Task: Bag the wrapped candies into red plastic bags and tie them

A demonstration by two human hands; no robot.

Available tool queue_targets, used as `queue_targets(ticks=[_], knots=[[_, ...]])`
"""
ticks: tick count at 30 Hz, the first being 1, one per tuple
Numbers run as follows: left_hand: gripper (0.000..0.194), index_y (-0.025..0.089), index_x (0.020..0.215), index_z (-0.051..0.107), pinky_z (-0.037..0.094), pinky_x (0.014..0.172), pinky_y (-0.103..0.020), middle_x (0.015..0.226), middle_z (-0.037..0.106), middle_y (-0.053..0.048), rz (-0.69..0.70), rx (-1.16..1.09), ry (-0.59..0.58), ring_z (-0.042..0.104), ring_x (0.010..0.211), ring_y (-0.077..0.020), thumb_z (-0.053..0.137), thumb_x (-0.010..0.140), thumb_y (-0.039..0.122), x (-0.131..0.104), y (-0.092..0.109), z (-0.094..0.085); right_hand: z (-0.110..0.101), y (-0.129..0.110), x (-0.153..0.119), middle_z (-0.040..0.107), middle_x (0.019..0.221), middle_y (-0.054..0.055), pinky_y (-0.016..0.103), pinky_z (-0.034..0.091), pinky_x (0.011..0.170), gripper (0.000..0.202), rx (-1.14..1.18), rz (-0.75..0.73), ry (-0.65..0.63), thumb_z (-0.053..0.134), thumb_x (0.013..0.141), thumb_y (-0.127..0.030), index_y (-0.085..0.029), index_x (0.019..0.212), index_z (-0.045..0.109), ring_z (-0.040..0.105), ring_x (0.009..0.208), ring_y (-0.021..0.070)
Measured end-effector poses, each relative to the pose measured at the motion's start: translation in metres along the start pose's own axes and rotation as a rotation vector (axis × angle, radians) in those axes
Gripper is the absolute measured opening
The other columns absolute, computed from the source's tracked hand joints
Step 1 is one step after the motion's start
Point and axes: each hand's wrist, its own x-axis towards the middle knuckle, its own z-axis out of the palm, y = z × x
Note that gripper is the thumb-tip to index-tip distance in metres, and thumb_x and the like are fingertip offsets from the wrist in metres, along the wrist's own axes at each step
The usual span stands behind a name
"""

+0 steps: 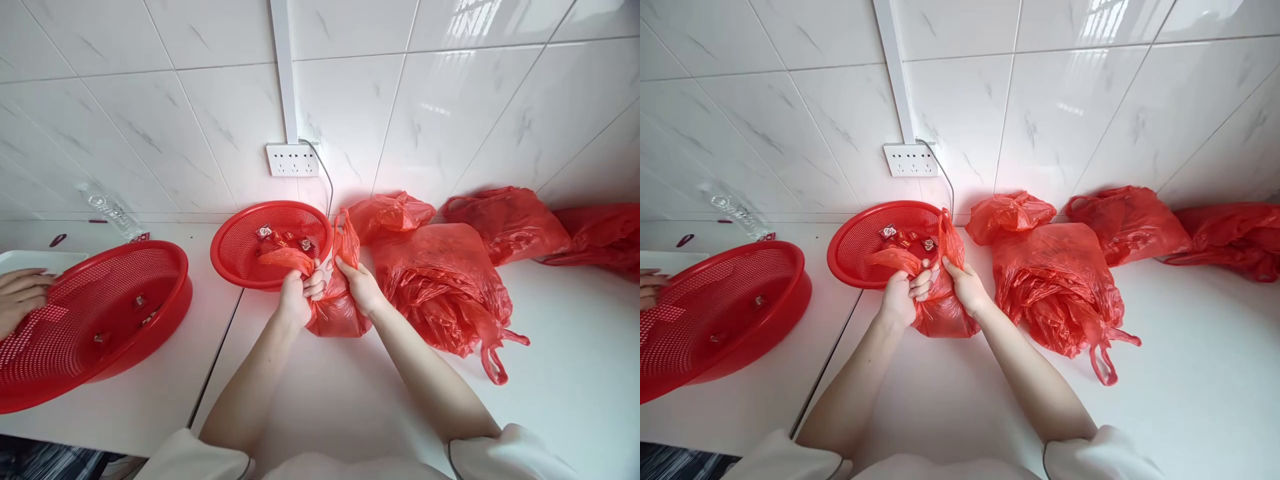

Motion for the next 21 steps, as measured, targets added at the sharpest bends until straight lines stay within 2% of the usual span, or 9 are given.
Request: queue_targets(ticks=[3, 7, 10, 12, 15, 18, 21], knots=[[0.008, 0.016, 0.068, 0.049, 0.032, 0.043, -0.018, 0.057, 0.038, 0.004, -0.001, 0.115, -0.064, 0.032, 0.043, -0.0056, 0.048, 0.076, 0.018, 0.002, 0.003, -0.003, -0.004, -0.004, 0.0, 0.073, 0.082, 0.004, 0.036, 0.055, 0.083, 0.036, -0.174, -0.086, -0.098, 0.061, 0.085, -0.054, -0.02, 0.084, 0.069, 0.069, 0.088, 0.0229], [0.014, 0.016, 0.064, 0.049, 0.042, 0.059, -0.023, 0.059, 0.045, 0.001, 0.055, 0.395, -0.128, 0.048, 0.055, -0.0101, 0.057, 0.075, 0.017, 0.0, 0.017, -0.012, -0.021, -0.034, -0.004, 0.073, 0.102, 0.005, 0.039, 0.051, 0.096, 0.032, -0.476, -0.133, -0.427, 0.058, 0.09, -0.047, -0.019, 0.1, 0.069, 0.067, 0.101, 0.0228], [0.014, 0.015, 0.073, 0.057, 0.046, 0.068, -0.027, 0.061, 0.052, 0.001, 0.066, 0.528, -0.083, 0.056, 0.063, -0.0139, 0.062, 0.081, 0.025, -0.001, 0.026, -0.022, -0.042, -0.054, -0.006, 0.069, 0.117, 0.004, 0.038, 0.049, 0.099, 0.043, -0.708, -0.058, -0.63, 0.074, 0.08, -0.039, -0.023, 0.119, 0.064, 0.062, 0.113, 0.0244], [0.015, 0.016, 0.074, 0.057, 0.047, 0.07, -0.029, 0.06, 0.053, 0.001, 0.075, 0.476, -0.052, 0.058, 0.064, -0.0147, 0.062, 0.082, 0.027, 0.0, 0.027, -0.026, -0.053, -0.053, -0.003, 0.069, 0.118, 0.002, 0.036, 0.051, 0.097, 0.055, -0.808, 0.031, -0.701, 0.081, 0.072, -0.036, -0.026, 0.123, 0.063, 0.063, 0.113, 0.0248], [0.013, 0.016, 0.073, 0.054, 0.047, 0.065, -0.027, 0.055, 0.044, 0.004, 0.081, 0.3, -0.012, 0.053, 0.057, -0.0125, 0.059, 0.082, 0.024, 0.005, 0.022, -0.026, -0.057, -0.027, 0.008, 0.071, 0.114, 0.002, 0.038, 0.05, 0.098, 0.053, -0.768, 0.023, -0.666, 0.082, 0.069, -0.039, -0.025, 0.117, 0.067, 0.064, 0.11, 0.0255], [0.013, 0.016, 0.072, 0.051, 0.043, 0.054, -0.021, 0.051, 0.031, 0.009, 0.105, 0.187, 0.139, 0.035, 0.044, -0.0057, 0.055, 0.084, 0.02, 0.012, 0.014, -0.024, -0.047, 0.009, 0.02, 0.071, 0.11, 0.005, 0.042, 0.048, 0.101, 0.041, -0.572, -0.109, -0.478, 0.067, 0.081, -0.05, -0.021, 0.11, 0.07, 0.063, 0.111, 0.0259], [0.019, 0.017, 0.066, 0.043, 0.03, 0.045, -0.016, 0.051, 0.024, 0.01, 0.137, 0.171, 0.218, 0.022, 0.04, -0.0035, 0.053, 0.081, 0.015, 0.016, 0.008, -0.023, -0.033, 0.036, 0.022, 0.068, 0.118, 0.007, 0.043, 0.044, 0.105, 0.043, -0.471, -0.173, -0.338, 0.051, 0.091, -0.054, -0.022, 0.117, 0.065, 0.059, 0.118, 0.0247]])
